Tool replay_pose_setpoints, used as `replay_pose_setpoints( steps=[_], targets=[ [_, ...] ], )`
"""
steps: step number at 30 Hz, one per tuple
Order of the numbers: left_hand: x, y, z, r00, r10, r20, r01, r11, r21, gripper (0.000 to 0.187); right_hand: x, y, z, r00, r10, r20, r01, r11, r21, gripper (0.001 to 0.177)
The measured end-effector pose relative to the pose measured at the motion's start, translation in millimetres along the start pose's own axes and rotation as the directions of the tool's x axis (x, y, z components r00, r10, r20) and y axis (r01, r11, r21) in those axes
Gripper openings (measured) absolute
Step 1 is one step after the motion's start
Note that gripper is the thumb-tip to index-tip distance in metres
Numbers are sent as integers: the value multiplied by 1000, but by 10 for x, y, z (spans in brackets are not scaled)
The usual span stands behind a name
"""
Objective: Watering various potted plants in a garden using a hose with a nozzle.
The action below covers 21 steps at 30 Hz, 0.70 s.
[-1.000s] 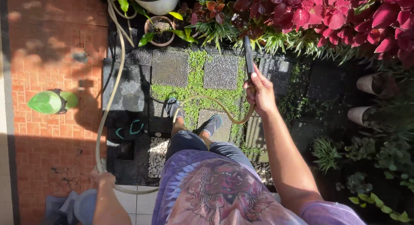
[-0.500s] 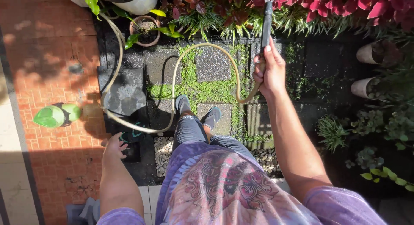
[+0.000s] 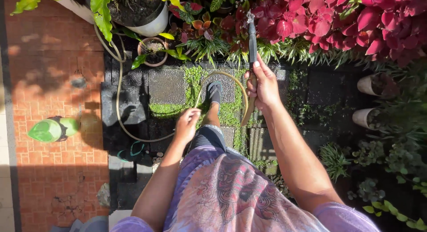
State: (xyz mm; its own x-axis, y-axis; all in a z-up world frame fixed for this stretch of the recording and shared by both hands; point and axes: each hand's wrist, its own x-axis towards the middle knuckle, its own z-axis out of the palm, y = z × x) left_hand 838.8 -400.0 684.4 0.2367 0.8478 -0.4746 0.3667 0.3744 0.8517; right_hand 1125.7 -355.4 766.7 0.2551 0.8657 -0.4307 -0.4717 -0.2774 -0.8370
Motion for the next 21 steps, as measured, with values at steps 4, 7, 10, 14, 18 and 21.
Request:
replay_pose_setpoints(
  steps=[4, 7, 10, 14, 18, 21],
  targets=[
    [428, 733, 516, 953, 217, 214, -188, 971, -146, 45, 379, -233, 346, 997, 21, 79, -19, 999, -28, 48],
    [807, 1116, 685, 922, 232, 310, -186, 968, -171, 45, 795, -410, 583, 994, 6, 107, 0, 998, -56, 48],
    [1090, 1559, 666, 927, 273, 258, -236, 958, -164, 32, 1250, -615, 685, 992, 8, 127, -7, 1000, -10, 48],
    [1497, 2154, 497, 875, 388, 290, -355, 921, -159, 32, 1691, -1040, 828, 964, -24, 267, 54, 993, -105, 54],
    [1927, 2608, 468, 811, 445, 381, -354, 891, -286, 34, 2121, -1303, 770, 943, -125, 307, 169, 978, -119, 51],
    [2201, 2699, 741, 828, 455, 327, -333, 869, -366, 36, 2199, -1690, 760, 976, -152, 156, 162, 985, -58, 63]
  ],
)
